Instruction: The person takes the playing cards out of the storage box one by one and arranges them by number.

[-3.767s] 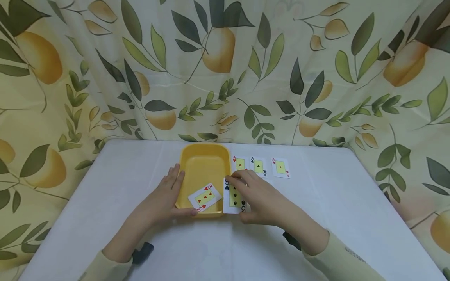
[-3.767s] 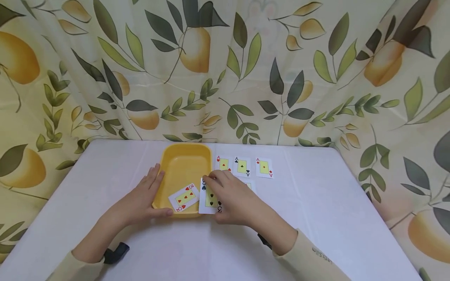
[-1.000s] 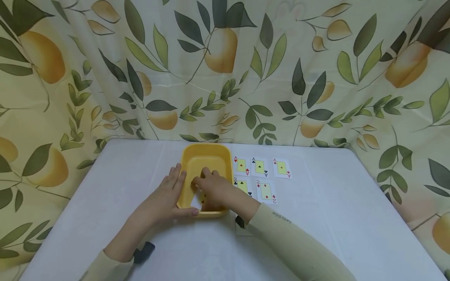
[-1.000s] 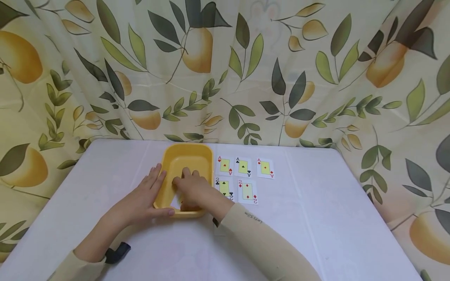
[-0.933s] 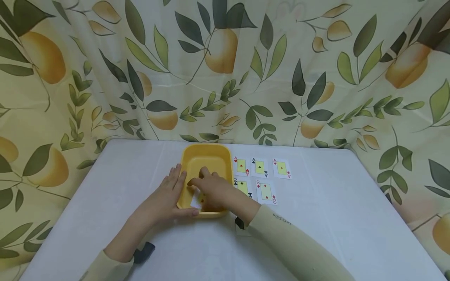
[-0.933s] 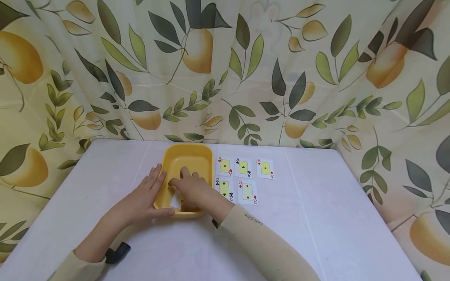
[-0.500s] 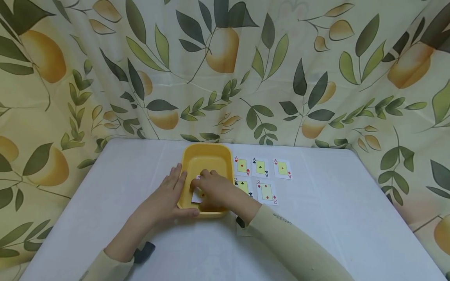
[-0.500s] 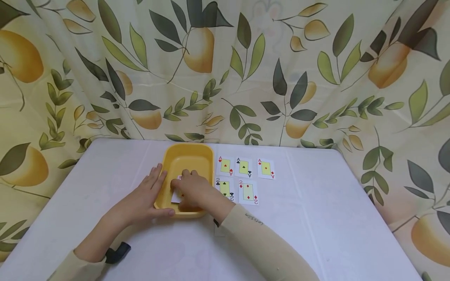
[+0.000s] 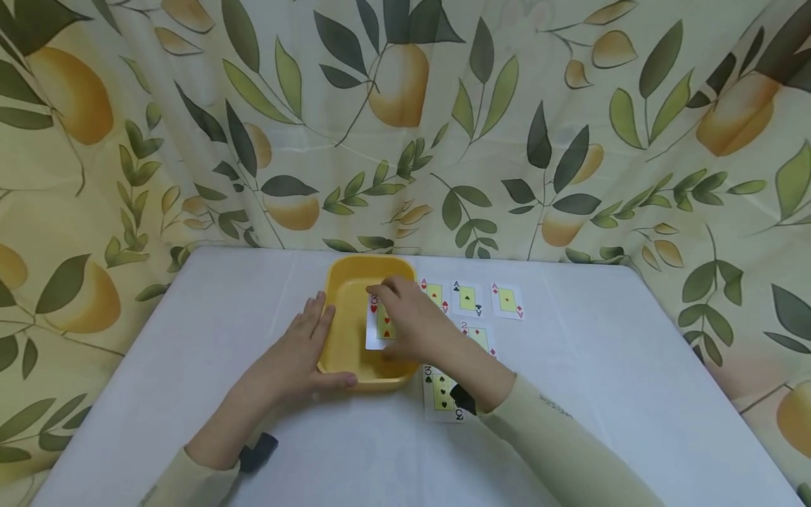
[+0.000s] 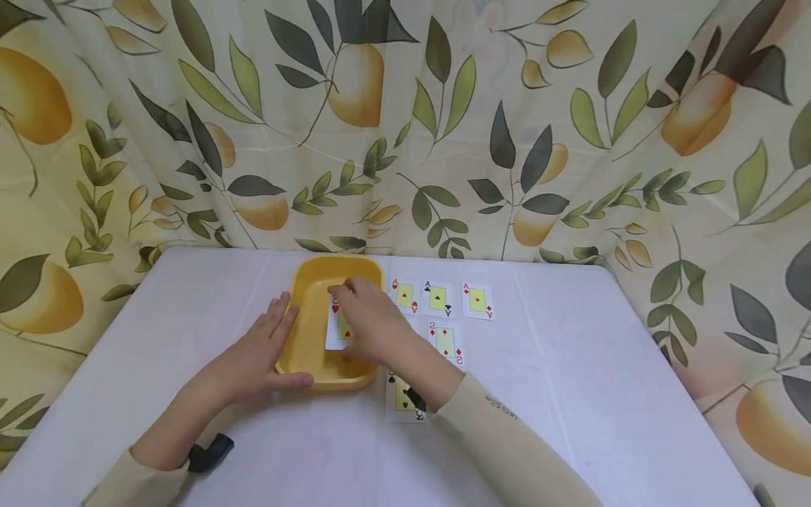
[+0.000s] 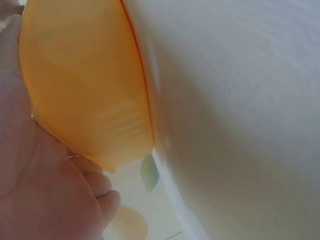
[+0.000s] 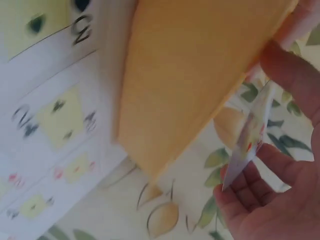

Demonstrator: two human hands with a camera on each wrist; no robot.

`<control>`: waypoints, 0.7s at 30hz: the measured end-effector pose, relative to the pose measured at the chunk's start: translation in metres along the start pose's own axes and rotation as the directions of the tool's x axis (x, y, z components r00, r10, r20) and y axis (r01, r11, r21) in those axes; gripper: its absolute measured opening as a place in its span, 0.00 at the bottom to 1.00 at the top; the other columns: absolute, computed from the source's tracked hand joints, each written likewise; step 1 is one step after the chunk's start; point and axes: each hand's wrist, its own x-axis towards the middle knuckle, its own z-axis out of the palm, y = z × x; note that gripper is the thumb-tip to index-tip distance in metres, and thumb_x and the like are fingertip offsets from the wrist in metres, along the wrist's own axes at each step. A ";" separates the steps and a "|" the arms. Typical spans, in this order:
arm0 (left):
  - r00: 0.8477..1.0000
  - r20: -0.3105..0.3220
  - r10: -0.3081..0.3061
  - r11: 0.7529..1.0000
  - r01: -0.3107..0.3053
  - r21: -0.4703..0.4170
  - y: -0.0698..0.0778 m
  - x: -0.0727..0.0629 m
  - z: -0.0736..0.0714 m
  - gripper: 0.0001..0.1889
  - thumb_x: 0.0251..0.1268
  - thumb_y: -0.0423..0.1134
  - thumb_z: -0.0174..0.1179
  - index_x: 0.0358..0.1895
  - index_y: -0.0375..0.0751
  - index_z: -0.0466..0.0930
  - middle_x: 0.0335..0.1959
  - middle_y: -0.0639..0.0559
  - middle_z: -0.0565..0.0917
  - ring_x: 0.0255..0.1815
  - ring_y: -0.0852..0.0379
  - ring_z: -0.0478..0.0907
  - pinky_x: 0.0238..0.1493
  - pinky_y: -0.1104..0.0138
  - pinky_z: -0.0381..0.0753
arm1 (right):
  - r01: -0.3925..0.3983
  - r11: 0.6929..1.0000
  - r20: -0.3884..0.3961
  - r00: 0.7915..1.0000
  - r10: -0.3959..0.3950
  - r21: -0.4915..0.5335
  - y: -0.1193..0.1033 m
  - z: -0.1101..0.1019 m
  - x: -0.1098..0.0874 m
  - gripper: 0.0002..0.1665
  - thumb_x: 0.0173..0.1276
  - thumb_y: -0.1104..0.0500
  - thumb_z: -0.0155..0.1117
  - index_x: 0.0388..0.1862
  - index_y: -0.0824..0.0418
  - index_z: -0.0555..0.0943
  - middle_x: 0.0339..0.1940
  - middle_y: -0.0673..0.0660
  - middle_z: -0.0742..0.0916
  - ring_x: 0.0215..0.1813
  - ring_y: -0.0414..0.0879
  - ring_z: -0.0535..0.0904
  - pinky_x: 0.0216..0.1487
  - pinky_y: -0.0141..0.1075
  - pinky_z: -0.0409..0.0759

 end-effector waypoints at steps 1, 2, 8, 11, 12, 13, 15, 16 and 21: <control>1.000 -0.001 0.000 1.000 0.000 -0.003 0.000 0.000 -0.001 0.67 0.48 0.79 0.61 0.80 0.33 0.44 0.82 0.40 0.35 0.83 0.41 0.36 0.80 0.48 0.47 | -0.017 1.000 -0.004 1.000 0.017 0.015 0.002 -0.005 -0.004 0.61 0.39 0.51 0.89 0.73 0.54 0.68 0.64 0.53 0.74 0.63 0.47 0.69 0.67 0.39 0.75; 1.000 0.000 -0.002 1.000 0.002 -0.004 0.001 0.000 -0.001 0.67 0.48 0.78 0.61 0.80 0.33 0.44 0.82 0.40 0.35 0.83 0.41 0.35 0.80 0.48 0.47 | -0.035 0.999 -0.004 0.999 0.035 0.028 0.004 -0.009 -0.009 0.61 0.38 0.51 0.89 0.73 0.54 0.68 0.64 0.52 0.73 0.62 0.46 0.68 0.66 0.39 0.75; 1.000 0.002 -0.011 1.000 0.011 0.005 0.000 0.002 0.000 0.68 0.46 0.80 0.59 0.80 0.33 0.43 0.83 0.40 0.35 0.83 0.41 0.36 0.80 0.48 0.47 | -0.078 0.996 0.011 0.997 0.077 0.047 0.022 -0.024 -0.036 0.62 0.37 0.52 0.89 0.74 0.56 0.68 0.66 0.52 0.72 0.64 0.47 0.67 0.67 0.43 0.76; 1.000 0.015 -0.022 1.000 0.022 0.004 0.000 0.001 0.000 0.69 0.46 0.82 0.58 0.80 0.34 0.42 0.83 0.40 0.34 0.83 0.42 0.35 0.80 0.48 0.46 | -0.091 0.995 0.037 0.995 0.090 0.033 0.032 -0.027 -0.050 0.62 0.37 0.53 0.90 0.74 0.55 0.69 0.66 0.51 0.72 0.64 0.47 0.67 0.67 0.43 0.76; 1.000 0.017 -0.021 1.000 0.021 0.000 0.001 0.001 -0.001 0.69 0.46 0.82 0.58 0.80 0.34 0.42 0.82 0.40 0.35 0.83 0.41 0.35 0.80 0.48 0.46 | -0.093 0.995 0.045 0.995 0.092 0.031 0.035 -0.027 -0.055 0.62 0.37 0.53 0.90 0.74 0.55 0.69 0.67 0.52 0.72 0.65 0.47 0.68 0.67 0.43 0.76; 1.000 0.019 -0.021 1.000 0.021 -0.005 0.001 0.001 -0.001 0.69 0.46 0.81 0.58 0.80 0.33 0.42 0.82 0.39 0.35 0.83 0.41 0.35 0.80 0.47 0.46 | -0.098 0.995 0.053 0.994 0.097 0.027 0.038 -0.027 -0.059 0.62 0.37 0.54 0.90 0.74 0.55 0.69 0.67 0.52 0.72 0.65 0.48 0.68 0.66 0.43 0.77; 0.999 0.024 -0.027 1.000 0.027 -0.007 0.001 0.001 -0.002 0.69 0.46 0.81 0.58 0.80 0.33 0.42 0.82 0.39 0.35 0.83 0.41 0.35 0.80 0.47 0.46 | -0.102 0.994 0.061 0.993 0.101 0.024 0.043 -0.026 -0.068 0.61 0.38 0.54 0.89 0.73 0.55 0.69 0.67 0.52 0.72 0.64 0.48 0.68 0.64 0.42 0.79; 0.999 0.023 -0.026 1.000 0.027 -0.011 0.002 0.000 -0.003 0.69 0.47 0.81 0.58 0.80 0.33 0.42 0.82 0.39 0.35 0.83 0.40 0.35 0.79 0.47 0.47 | -0.103 0.994 0.063 0.993 0.101 0.026 0.046 -0.026 -0.072 0.61 0.38 0.54 0.89 0.73 0.55 0.69 0.66 0.52 0.72 0.64 0.48 0.69 0.64 0.42 0.79; 0.999 0.028 -0.030 0.999 0.030 -0.015 0.003 0.000 -0.003 0.70 0.46 0.82 0.57 0.80 0.34 0.41 0.82 0.39 0.35 0.83 0.41 0.35 0.79 0.47 0.47 | -0.123 0.992 0.054 0.991 0.121 0.029 0.058 -0.021 -0.093 0.61 0.37 0.53 0.90 0.73 0.55 0.70 0.66 0.52 0.73 0.64 0.48 0.69 0.61 0.42 0.81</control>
